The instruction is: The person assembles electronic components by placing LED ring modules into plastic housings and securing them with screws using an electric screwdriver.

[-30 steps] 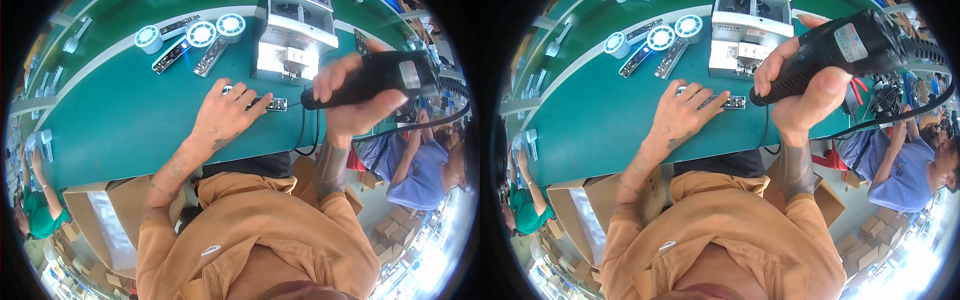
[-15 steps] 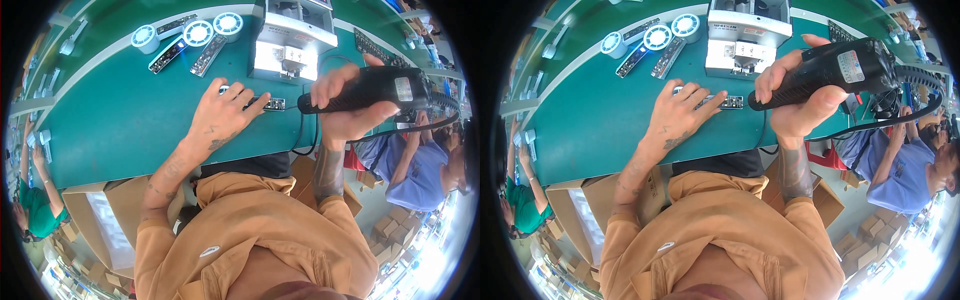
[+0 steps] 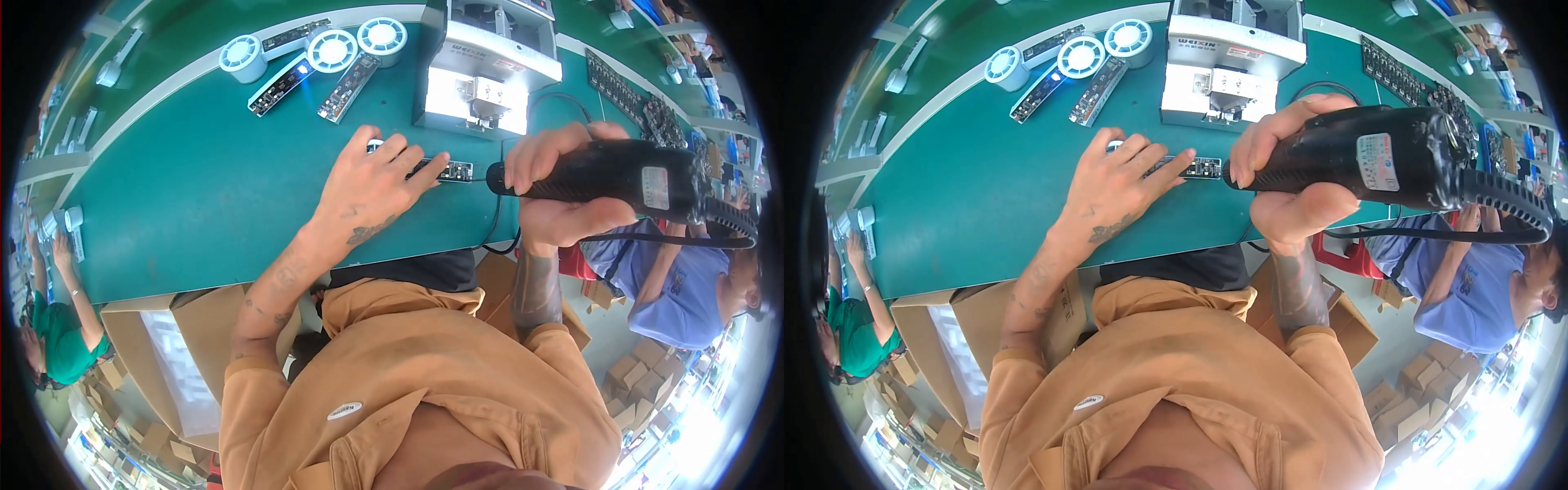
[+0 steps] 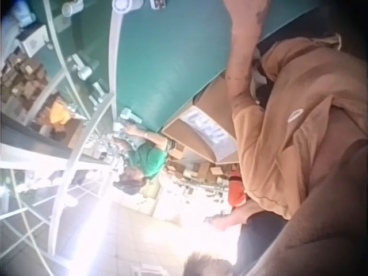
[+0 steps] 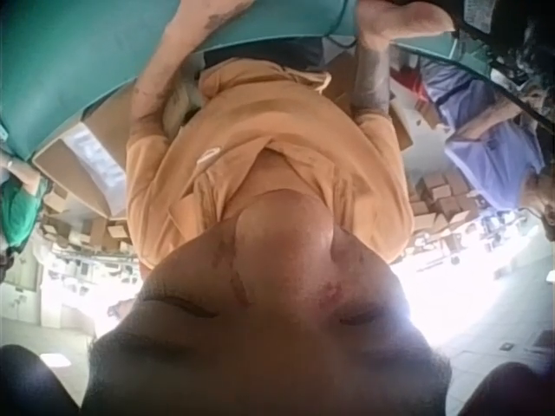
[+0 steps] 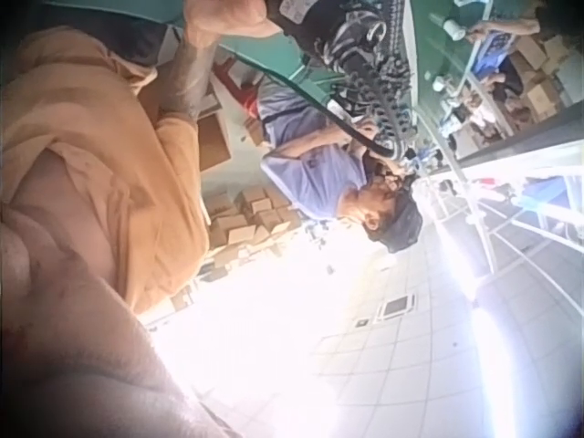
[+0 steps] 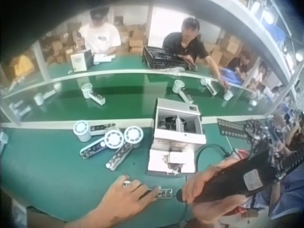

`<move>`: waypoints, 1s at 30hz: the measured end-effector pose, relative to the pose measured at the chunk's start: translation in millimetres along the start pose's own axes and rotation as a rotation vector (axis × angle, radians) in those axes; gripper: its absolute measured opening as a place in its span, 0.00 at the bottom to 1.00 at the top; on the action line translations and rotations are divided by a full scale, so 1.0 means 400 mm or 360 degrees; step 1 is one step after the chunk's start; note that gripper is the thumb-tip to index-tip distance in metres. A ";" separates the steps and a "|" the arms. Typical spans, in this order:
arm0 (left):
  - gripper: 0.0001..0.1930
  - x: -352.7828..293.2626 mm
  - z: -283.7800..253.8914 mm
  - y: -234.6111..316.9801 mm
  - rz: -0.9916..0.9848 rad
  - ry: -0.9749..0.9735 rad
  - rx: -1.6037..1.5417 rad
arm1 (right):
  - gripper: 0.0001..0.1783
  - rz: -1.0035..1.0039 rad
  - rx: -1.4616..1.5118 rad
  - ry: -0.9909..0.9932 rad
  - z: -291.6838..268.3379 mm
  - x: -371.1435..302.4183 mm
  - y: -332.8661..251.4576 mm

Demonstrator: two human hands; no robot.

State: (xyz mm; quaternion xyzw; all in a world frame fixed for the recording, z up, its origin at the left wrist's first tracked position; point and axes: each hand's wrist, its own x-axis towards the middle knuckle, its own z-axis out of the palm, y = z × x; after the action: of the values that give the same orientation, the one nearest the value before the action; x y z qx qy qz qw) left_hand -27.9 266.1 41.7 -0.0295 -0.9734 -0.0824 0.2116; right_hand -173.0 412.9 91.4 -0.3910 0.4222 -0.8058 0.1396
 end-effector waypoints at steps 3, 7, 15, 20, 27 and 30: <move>0.18 0.003 0.001 -0.004 0.0011 -0.0013 -0.0001 | 0.49 0.0053 -0.0097 0.0066 -0.001 -0.006 0.004; 0.18 0.015 0.004 -0.009 0.0043 -0.0004 0.0034 | 0.50 0.0048 -0.0182 0.0077 0.004 -0.009 0.002; 0.15 -0.015 0.004 -0.017 0.0109 0.0398 -0.0063 | 0.39 -0.0111 0.0372 0.0206 -0.140 -0.041 -0.091; 0.15 -0.106 0.020 0.001 -0.0384 0.1149 -0.0366 | 0.40 0.0122 -0.0371 -0.0004 -0.286 -0.079 -0.037; 0.42 -0.140 0.075 0.030 -0.0639 0.0719 -0.0802 | 0.29 -0.0107 -0.0510 -0.0517 -0.280 0.021 0.094; 0.42 -0.136 0.120 0.011 -0.0523 0.0883 -0.0680 | 0.34 -0.0199 -0.0658 -0.0033 -0.136 0.001 0.060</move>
State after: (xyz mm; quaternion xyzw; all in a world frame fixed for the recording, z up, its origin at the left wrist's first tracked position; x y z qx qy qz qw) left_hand 2.4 277.4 -23.5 0.1069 -0.8318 -0.3212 0.4400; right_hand -216.5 429.1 54.2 -0.4451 0.5520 -0.7051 0.0104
